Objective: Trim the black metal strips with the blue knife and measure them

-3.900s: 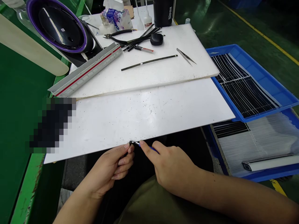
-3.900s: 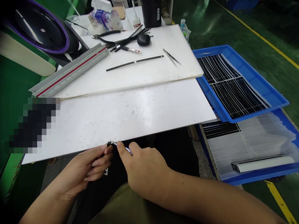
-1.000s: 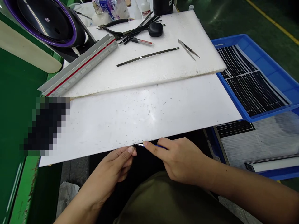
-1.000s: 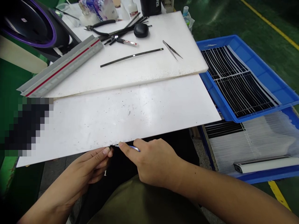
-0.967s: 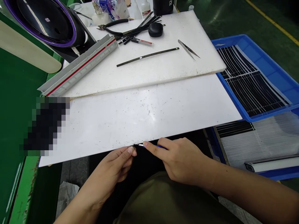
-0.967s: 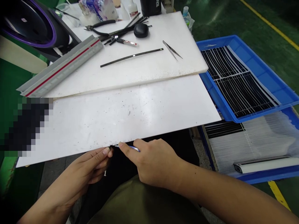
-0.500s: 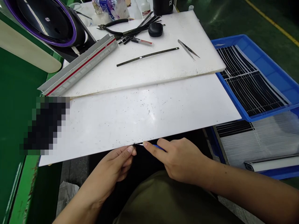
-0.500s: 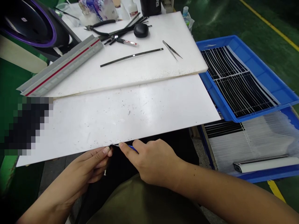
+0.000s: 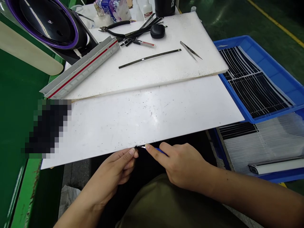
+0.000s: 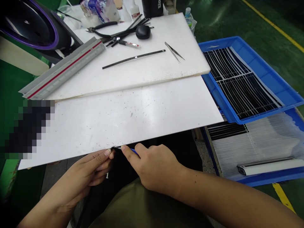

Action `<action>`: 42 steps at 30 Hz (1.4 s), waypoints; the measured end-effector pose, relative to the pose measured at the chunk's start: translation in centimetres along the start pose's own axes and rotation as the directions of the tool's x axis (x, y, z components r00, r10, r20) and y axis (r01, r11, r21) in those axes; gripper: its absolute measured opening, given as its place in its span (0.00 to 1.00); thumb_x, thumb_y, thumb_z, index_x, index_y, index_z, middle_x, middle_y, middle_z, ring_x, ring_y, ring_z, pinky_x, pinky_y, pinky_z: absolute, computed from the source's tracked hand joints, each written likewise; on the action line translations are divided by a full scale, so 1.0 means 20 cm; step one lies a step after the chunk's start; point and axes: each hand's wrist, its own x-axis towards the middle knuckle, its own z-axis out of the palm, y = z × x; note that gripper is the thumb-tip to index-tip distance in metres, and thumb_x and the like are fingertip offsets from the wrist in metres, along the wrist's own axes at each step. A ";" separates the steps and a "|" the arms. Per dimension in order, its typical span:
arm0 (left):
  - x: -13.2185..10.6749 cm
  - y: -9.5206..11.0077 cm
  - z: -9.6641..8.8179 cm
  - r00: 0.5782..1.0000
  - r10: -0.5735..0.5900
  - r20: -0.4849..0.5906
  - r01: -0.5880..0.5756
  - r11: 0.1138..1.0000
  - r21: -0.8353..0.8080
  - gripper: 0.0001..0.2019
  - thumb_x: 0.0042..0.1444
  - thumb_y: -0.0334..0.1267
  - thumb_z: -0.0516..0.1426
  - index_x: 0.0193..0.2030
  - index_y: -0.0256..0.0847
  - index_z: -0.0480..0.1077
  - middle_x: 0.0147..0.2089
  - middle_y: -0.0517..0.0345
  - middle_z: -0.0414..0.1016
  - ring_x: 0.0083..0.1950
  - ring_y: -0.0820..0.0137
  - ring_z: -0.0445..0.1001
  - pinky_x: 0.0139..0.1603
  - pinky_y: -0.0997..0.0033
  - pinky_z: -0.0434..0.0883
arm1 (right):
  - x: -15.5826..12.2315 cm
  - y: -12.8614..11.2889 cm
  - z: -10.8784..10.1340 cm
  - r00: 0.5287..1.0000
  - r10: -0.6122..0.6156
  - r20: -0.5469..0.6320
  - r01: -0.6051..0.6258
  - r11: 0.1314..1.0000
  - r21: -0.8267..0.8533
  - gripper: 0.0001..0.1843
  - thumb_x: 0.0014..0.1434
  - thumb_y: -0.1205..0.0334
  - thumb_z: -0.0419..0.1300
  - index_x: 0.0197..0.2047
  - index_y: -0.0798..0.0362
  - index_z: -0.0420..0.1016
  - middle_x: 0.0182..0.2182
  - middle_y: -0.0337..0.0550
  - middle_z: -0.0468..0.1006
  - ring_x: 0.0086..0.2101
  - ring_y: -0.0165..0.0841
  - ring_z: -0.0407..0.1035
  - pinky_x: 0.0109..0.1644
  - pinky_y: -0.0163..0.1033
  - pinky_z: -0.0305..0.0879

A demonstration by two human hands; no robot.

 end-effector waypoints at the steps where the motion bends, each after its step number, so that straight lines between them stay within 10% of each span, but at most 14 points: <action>1: 0.00 0.00 -0.01 0.999 -0.012 0.031 0.013 0.999 -0.035 0.19 0.51 0.54 0.64 0.31 0.38 0.68 0.22 0.69 0.47 0.21 0.81 0.42 0.16 0.84 0.45 | 0.00 -0.01 0.00 1.000 0.010 -0.007 -0.010 1.000 -0.015 0.38 0.56 0.71 0.50 0.71 0.53 0.54 0.38 0.43 0.72 0.22 0.30 0.58 0.21 0.39 0.43; 22: -0.07 0.01 0.03 0.997 -0.020 0.076 0.038 0.970 -0.239 0.18 0.50 0.46 0.66 0.42 0.35 0.76 0.30 0.60 0.63 0.26 0.78 0.60 0.20 0.82 0.62 | -0.03 -0.03 -0.02 0.966 0.253 -0.050 -0.230 0.934 0.274 0.34 0.63 0.71 0.47 0.71 0.45 0.54 0.42 0.41 0.72 0.29 0.30 0.67 0.31 0.37 0.61; 30: -0.02 -0.02 0.01 0.983 -0.035 0.182 0.082 0.963 -0.256 0.10 0.59 0.44 0.59 0.34 0.39 0.68 0.23 0.66 0.57 0.18 0.83 0.48 0.14 0.85 0.49 | 0.00 -0.08 -0.02 0.976 0.215 -0.013 -0.208 0.958 0.197 0.33 0.63 0.70 0.48 0.71 0.45 0.53 0.39 0.40 0.72 0.24 0.29 0.62 0.26 0.37 0.54; 42: -0.01 -0.06 0.10 0.999 0.026 0.018 -0.021 0.964 -0.265 0.13 0.60 0.47 0.58 0.33 0.38 0.65 0.23 0.67 0.53 0.18 0.83 0.45 0.14 0.85 0.49 | 0.02 -0.14 0.01 0.978 0.199 0.057 -0.207 0.958 0.201 0.33 0.64 0.71 0.49 0.71 0.49 0.51 0.40 0.41 0.72 0.25 0.30 0.65 0.26 0.38 0.56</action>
